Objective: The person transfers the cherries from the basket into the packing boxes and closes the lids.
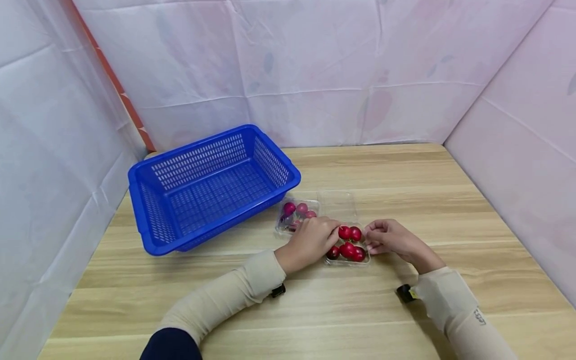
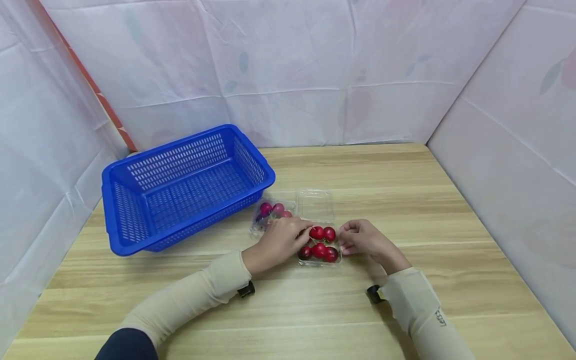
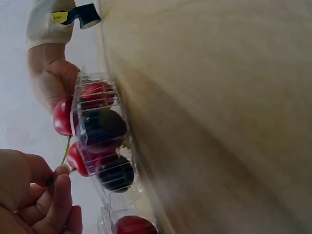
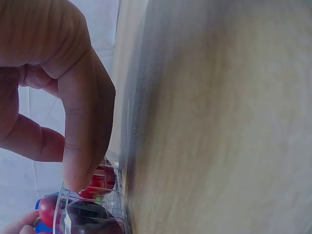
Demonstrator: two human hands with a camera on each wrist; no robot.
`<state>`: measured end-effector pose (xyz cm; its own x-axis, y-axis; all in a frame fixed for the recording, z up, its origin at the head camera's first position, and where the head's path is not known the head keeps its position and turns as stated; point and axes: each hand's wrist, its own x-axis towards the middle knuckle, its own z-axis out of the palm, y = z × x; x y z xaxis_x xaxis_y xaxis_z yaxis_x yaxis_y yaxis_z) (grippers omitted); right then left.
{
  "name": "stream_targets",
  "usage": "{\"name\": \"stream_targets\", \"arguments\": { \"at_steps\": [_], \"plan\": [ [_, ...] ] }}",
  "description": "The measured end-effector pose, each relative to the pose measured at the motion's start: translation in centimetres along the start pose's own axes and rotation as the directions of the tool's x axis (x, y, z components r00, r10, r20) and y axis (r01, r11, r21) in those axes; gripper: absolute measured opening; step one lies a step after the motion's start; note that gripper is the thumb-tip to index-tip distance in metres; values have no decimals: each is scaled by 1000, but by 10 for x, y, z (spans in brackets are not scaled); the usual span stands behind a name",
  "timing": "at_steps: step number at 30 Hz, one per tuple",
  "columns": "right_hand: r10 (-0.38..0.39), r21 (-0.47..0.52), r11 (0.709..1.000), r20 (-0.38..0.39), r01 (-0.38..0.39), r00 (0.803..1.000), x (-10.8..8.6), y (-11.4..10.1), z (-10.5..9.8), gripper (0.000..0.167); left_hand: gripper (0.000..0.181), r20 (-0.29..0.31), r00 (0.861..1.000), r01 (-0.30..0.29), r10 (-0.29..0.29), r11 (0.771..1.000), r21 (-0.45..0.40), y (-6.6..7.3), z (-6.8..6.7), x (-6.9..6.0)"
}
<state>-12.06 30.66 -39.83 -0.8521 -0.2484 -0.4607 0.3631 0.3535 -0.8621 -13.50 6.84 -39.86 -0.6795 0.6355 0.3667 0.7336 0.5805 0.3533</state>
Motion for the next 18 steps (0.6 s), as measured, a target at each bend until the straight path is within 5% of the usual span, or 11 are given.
{"name": "stream_targets", "arguments": {
  "at_steps": [12,18],
  "plan": [
    [-2,-1,1000,3,2,1000,0,0,0,26,19,77,993,-100,86,974,201,-2,9,1],
    [-5,0,1000,8,5,1000,0,0,0,27,38,205,964,-204,170,966,158,-1,8,-4]
  ]
}}
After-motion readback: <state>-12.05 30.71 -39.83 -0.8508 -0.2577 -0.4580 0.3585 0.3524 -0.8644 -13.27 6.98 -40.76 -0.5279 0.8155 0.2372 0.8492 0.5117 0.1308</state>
